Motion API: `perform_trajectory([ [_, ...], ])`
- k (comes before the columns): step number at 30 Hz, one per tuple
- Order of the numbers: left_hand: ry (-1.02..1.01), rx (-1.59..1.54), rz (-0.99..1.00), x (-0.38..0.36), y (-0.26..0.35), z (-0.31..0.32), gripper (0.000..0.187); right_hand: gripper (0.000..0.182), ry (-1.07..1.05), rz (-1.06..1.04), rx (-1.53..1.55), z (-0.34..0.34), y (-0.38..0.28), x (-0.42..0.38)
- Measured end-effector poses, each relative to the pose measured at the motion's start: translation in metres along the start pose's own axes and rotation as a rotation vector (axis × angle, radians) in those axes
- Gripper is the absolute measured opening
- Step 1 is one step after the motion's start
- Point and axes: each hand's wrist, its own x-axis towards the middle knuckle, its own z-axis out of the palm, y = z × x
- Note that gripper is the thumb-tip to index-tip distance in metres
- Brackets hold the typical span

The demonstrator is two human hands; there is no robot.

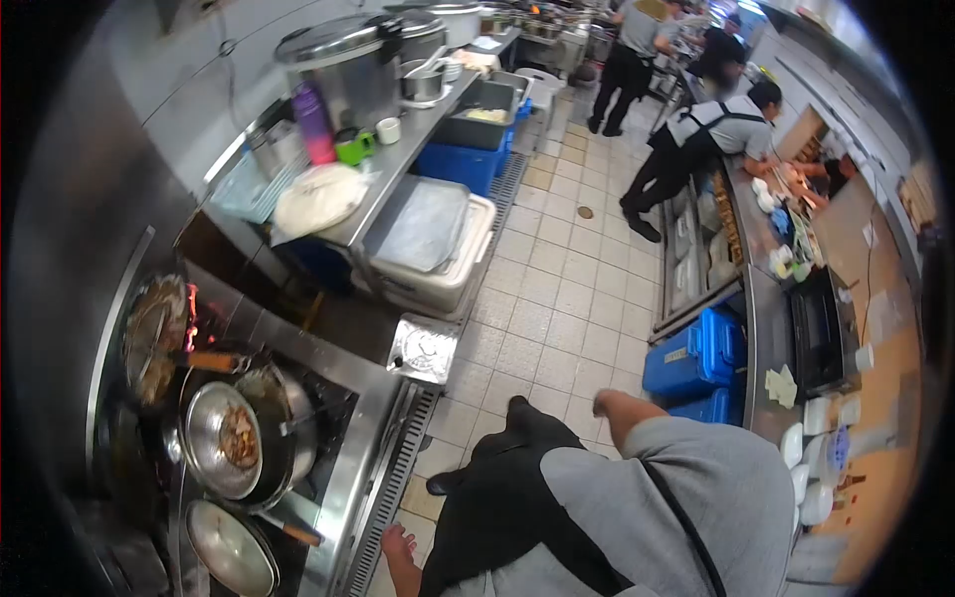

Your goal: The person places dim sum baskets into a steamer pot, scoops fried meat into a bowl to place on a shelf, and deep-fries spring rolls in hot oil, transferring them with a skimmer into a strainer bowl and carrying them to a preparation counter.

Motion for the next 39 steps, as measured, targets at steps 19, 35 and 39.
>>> perform_trajectory([
  [19,-0.295,1.307,0.557,0.013,0.108,0.308,0.038,0.035,0.46,-0.109,1.12,-0.007,0.191,0.005],
  [35,-0.351,1.556,0.83,0.146,0.327,0.543,0.033,0.036,0.034,0.218,1.428,-0.006,0.25,0.062],
  [39,-0.568,1.628,0.662,0.177,0.424,0.637,0.029,0.036,0.592,0.008,1.432,-0.055,0.25,0.084],
])
